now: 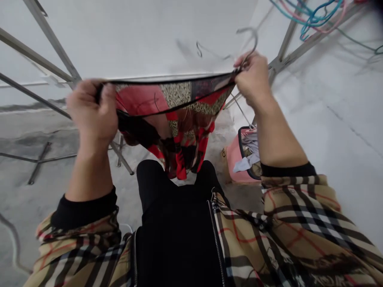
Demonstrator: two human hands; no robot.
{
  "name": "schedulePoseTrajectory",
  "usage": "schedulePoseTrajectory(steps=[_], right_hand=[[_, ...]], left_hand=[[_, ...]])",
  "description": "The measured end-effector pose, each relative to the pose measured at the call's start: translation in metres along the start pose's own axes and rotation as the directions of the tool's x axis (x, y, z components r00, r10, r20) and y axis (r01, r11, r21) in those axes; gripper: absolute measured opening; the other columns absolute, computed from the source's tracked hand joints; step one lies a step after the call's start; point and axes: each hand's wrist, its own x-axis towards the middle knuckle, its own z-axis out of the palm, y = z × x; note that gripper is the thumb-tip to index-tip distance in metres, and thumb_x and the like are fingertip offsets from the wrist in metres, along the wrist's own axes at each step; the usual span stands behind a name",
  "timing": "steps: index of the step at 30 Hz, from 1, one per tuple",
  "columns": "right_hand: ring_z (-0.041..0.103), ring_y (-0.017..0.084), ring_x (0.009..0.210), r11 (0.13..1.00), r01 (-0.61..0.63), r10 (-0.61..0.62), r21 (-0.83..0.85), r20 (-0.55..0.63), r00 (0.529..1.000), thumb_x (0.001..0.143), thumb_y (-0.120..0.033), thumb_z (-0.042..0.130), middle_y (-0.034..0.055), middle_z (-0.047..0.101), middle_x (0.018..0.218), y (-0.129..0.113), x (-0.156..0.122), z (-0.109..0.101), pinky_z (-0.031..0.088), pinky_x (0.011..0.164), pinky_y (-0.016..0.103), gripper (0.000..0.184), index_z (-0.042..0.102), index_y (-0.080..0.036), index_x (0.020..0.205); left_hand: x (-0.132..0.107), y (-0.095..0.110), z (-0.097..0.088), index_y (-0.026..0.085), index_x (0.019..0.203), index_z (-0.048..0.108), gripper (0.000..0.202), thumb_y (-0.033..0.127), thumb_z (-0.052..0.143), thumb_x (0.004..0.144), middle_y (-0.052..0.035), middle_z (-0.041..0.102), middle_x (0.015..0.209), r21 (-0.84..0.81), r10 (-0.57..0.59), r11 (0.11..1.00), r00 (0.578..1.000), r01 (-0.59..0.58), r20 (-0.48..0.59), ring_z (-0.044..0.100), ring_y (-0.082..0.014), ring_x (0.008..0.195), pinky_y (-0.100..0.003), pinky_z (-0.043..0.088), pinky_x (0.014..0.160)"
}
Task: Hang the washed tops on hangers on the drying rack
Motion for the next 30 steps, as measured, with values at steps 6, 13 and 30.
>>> schedulePoseTrajectory(steps=[6,13,30], right_hand=[[0.047,0.001,0.072,0.995,0.082,-0.078,0.058,-0.063,0.995,0.077,-0.002,0.05,-0.0033,0.051,0.073,-0.037,-0.02,-0.039,0.025,0.062,0.023,0.03,0.063,0.007,0.103],[0.044,0.0,0.06,0.993,-0.111,0.11,0.03,0.047,0.993,0.075,0.006,0.053,-0.0027,0.056,0.069,0.022,-0.065,-0.053,0.03,0.057,0.02,0.022,0.06,-0.005,0.093],[0.03,0.007,0.044,0.757,-0.352,0.385,0.551,0.059,0.921,0.083,-0.048,0.067,-0.0071,0.035,0.048,0.115,-0.258,-0.074,0.025,0.046,0.024,0.032,0.071,-0.018,0.092]], left_hand=[[0.003,0.033,-0.017,0.027,0.1,0.069,0.029,0.052,0.056,0.091,-0.001,0.073,0.103,-0.136,-0.051,0.989,0.999,0.05,-0.005,0.067,-0.0257,0.104,-0.044,0.051,0.094],[-0.054,0.041,0.018,0.017,0.093,0.07,0.024,0.038,0.071,0.083,0.0013,0.069,0.077,-0.592,-0.276,0.697,0.913,0.405,0.299,0.065,-0.0126,0.071,-0.028,0.053,0.072],[-0.156,0.061,0.071,0.016,0.079,0.064,0.03,0.033,0.083,0.064,0.0028,0.067,0.064,-0.332,-0.446,-0.144,0.238,0.932,0.863,0.061,-0.0093,0.052,-0.021,0.054,0.052]])
